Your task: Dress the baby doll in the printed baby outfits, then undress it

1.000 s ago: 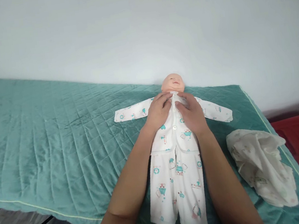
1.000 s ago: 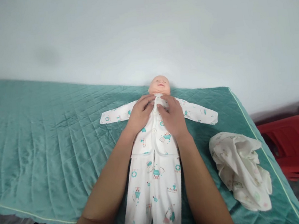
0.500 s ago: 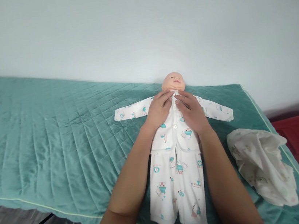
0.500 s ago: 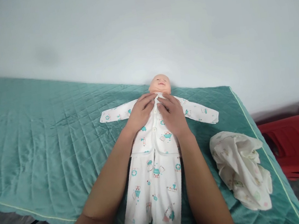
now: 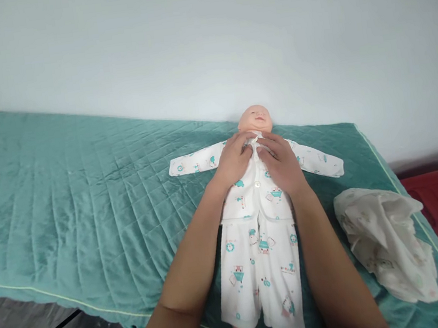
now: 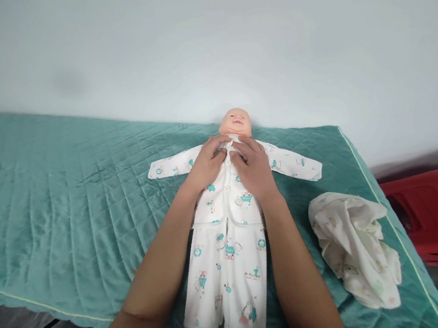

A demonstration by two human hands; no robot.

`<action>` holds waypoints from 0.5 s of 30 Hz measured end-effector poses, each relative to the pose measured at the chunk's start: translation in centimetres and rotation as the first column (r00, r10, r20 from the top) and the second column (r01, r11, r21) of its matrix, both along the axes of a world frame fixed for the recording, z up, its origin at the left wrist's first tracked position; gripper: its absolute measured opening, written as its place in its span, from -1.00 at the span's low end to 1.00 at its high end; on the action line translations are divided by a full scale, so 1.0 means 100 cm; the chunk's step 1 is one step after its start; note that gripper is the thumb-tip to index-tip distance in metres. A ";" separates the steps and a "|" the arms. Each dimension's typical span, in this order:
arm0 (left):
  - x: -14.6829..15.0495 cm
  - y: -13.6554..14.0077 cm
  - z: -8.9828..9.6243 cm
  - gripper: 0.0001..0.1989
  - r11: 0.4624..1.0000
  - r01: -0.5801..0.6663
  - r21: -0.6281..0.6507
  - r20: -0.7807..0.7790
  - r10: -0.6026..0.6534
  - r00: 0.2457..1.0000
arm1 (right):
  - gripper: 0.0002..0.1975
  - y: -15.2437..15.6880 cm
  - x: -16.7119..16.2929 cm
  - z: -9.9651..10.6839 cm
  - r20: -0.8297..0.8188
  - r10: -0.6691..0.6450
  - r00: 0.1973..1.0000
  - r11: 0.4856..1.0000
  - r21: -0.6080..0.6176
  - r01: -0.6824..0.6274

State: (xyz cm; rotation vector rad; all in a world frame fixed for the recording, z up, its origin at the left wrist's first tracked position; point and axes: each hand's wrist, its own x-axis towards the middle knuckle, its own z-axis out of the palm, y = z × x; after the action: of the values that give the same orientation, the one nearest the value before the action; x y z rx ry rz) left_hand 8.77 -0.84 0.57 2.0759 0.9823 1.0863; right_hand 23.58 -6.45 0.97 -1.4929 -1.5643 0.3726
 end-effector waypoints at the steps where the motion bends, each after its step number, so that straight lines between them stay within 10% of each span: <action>1: 0.000 0.000 0.000 -0.63 1.000 0.000 -0.005 -0.001 0.000 1.000 | -0.69 0.000 -0.001 0.001 -0.032 -0.019 0.999 1.000 0.011 0.019; 15: 0.000 0.001 -0.001 -0.59 1.000 -0.003 -0.003 -0.007 0.003 1.000 | -0.71 -0.004 -0.005 0.005 -0.017 -0.067 0.998 0.990 0.125 0.069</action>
State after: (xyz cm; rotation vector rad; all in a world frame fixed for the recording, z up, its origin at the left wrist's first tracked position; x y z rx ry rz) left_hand 8.82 -0.71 0.44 2.0779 0.9898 1.0795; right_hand 23.04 -6.89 1.44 -1.4394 -1.4950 0.2396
